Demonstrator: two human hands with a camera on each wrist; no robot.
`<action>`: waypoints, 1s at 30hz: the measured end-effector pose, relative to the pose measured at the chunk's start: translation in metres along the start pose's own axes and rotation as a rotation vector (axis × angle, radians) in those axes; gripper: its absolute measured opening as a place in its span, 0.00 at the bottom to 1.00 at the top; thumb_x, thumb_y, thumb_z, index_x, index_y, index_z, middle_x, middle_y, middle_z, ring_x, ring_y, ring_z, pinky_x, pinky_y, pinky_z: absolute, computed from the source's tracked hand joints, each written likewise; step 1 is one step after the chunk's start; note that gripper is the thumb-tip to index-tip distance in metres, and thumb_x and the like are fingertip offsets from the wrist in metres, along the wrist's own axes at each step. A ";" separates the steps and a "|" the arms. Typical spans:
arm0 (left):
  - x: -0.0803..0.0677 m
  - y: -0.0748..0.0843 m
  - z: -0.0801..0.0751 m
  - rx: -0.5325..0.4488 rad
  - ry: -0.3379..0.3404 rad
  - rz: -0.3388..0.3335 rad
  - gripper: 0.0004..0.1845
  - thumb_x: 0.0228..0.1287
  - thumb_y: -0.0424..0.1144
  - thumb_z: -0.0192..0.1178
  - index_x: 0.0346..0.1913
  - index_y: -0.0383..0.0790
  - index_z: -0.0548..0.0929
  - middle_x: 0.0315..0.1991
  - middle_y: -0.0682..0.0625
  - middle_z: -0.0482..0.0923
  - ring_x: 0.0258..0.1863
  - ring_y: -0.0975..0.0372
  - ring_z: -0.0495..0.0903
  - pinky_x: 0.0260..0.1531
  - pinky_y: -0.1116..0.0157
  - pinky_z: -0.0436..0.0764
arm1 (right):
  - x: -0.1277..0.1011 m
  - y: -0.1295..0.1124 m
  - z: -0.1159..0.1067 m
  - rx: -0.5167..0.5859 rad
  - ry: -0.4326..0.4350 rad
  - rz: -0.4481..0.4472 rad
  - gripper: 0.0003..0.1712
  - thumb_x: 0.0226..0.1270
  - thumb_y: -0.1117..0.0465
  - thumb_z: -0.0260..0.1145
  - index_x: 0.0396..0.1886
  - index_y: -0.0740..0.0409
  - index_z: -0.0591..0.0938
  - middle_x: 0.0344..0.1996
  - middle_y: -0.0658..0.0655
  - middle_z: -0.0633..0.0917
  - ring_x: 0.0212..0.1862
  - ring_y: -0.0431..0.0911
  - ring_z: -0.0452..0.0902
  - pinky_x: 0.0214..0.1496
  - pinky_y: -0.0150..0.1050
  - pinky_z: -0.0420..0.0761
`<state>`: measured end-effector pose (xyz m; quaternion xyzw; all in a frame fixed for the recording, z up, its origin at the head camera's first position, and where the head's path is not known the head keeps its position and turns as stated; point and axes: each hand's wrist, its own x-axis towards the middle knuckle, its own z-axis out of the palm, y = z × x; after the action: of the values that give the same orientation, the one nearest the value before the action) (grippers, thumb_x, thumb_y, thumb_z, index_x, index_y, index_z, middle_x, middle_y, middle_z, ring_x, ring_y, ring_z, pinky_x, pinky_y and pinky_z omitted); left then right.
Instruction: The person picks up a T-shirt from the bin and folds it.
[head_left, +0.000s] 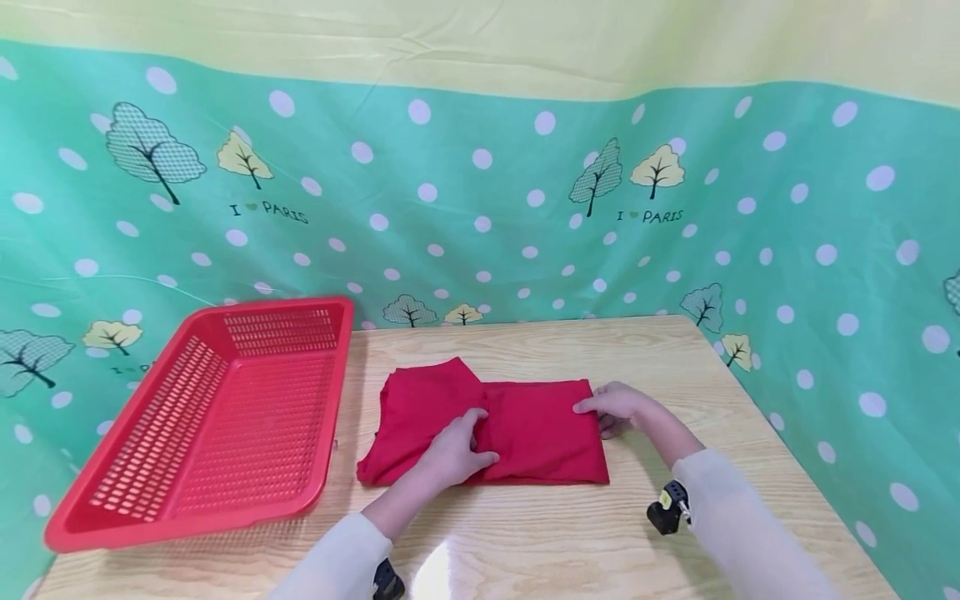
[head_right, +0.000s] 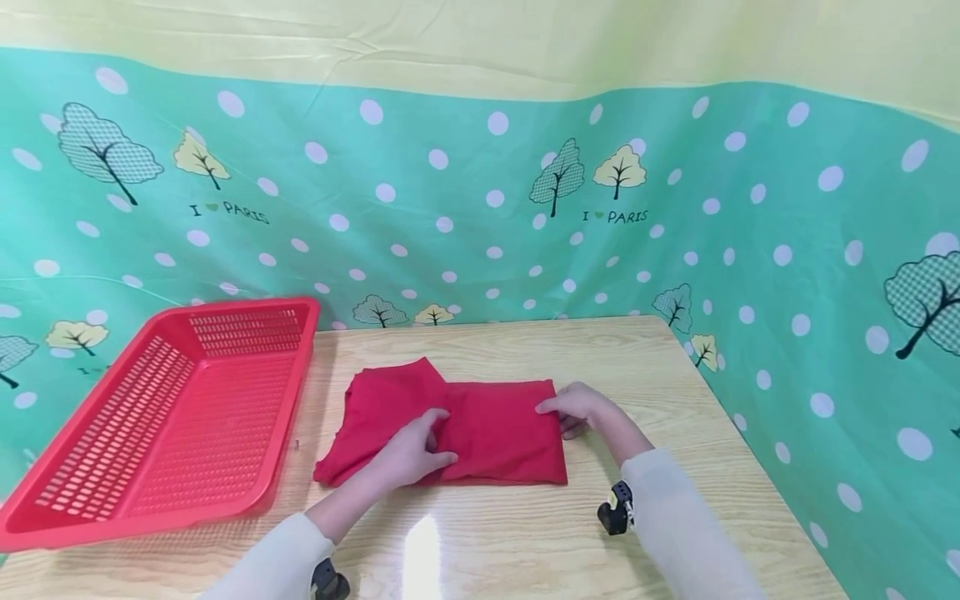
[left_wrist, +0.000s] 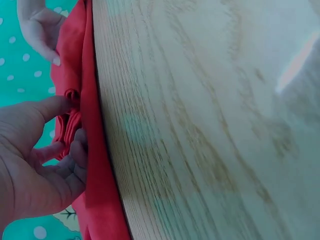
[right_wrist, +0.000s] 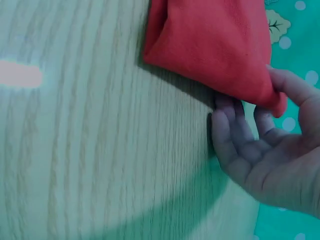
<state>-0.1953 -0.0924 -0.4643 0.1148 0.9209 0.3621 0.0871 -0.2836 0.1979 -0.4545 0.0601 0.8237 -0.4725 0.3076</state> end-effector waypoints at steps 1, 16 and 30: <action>0.001 0.000 0.000 -0.002 0.001 0.002 0.34 0.52 0.43 0.69 0.61 0.37 0.67 0.28 0.50 0.70 0.27 0.64 0.69 0.27 0.69 0.70 | 0.000 0.000 -0.002 0.025 -0.025 -0.016 0.23 0.60 0.54 0.64 0.48 0.66 0.73 0.30 0.55 0.83 0.30 0.43 0.81 0.34 0.39 0.82; 0.000 0.000 0.001 0.362 0.082 0.173 0.16 0.55 0.47 0.66 0.46 0.49 0.81 0.45 0.51 0.74 0.48 0.57 0.71 0.43 0.57 0.67 | -0.011 0.008 -0.036 0.331 0.128 -0.134 0.17 0.67 0.55 0.57 0.46 0.61 0.67 0.28 0.46 0.80 0.31 0.37 0.80 0.37 0.33 0.81; 0.005 -0.008 -0.005 0.328 -0.012 0.146 0.26 0.53 0.48 0.67 0.56 0.46 0.77 0.58 0.45 0.73 0.61 0.51 0.69 0.57 0.47 0.67 | -0.018 -0.010 -0.034 0.344 0.210 -0.169 0.24 0.66 0.50 0.58 0.55 0.58 0.65 0.32 0.44 0.78 0.33 0.36 0.78 0.40 0.32 0.78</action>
<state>-0.2019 -0.0998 -0.4670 0.1965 0.9563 0.2116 0.0464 -0.2881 0.2236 -0.4246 0.0913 0.7607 -0.6212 0.1646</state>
